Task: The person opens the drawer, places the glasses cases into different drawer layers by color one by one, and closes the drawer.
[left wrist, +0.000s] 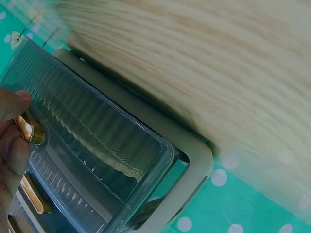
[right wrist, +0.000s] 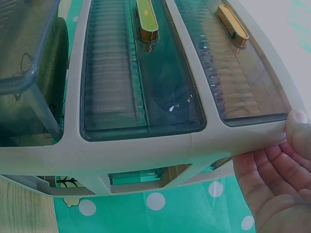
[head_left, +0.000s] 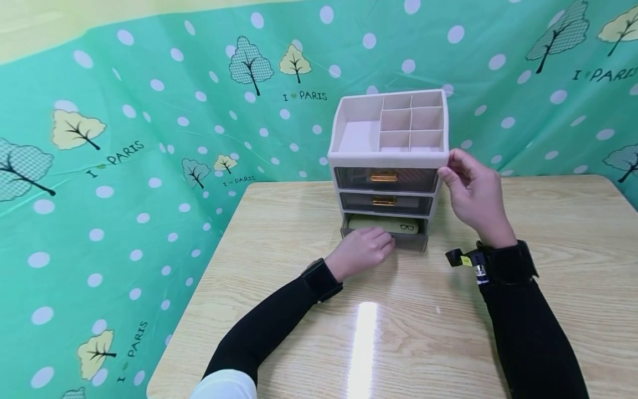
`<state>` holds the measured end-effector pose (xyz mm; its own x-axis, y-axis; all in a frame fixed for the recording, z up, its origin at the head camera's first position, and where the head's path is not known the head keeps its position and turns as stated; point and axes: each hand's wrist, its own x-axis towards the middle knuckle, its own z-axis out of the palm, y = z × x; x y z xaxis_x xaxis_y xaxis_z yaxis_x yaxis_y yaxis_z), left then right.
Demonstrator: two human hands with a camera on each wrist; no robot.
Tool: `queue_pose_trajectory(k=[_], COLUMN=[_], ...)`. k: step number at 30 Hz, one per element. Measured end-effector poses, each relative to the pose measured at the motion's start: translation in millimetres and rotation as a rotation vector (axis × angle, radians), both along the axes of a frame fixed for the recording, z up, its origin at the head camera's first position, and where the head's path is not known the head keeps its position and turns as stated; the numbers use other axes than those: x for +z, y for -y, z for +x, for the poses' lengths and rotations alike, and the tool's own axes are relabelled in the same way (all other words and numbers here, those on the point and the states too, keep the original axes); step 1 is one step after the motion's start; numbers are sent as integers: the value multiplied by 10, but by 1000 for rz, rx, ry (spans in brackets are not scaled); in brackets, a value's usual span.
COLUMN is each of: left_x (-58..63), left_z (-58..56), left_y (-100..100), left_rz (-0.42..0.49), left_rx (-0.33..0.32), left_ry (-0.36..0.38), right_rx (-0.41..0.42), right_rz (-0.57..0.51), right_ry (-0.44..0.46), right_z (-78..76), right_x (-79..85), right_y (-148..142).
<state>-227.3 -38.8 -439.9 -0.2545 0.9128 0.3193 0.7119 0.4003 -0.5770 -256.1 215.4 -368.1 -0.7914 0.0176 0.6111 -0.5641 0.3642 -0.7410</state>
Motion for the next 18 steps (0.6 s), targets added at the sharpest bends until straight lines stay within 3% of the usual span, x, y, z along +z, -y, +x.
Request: queue_pose_trajectory(k=[18], left_x=[17], left_z=[-123], left_y=[-67], left_rz=[17], left_rx=[49], left_ry=[70], right_rx=[-4], right_rz=[12], right_ry=[-13], right_z=[-2], right_x=[28], right_y=[-18])
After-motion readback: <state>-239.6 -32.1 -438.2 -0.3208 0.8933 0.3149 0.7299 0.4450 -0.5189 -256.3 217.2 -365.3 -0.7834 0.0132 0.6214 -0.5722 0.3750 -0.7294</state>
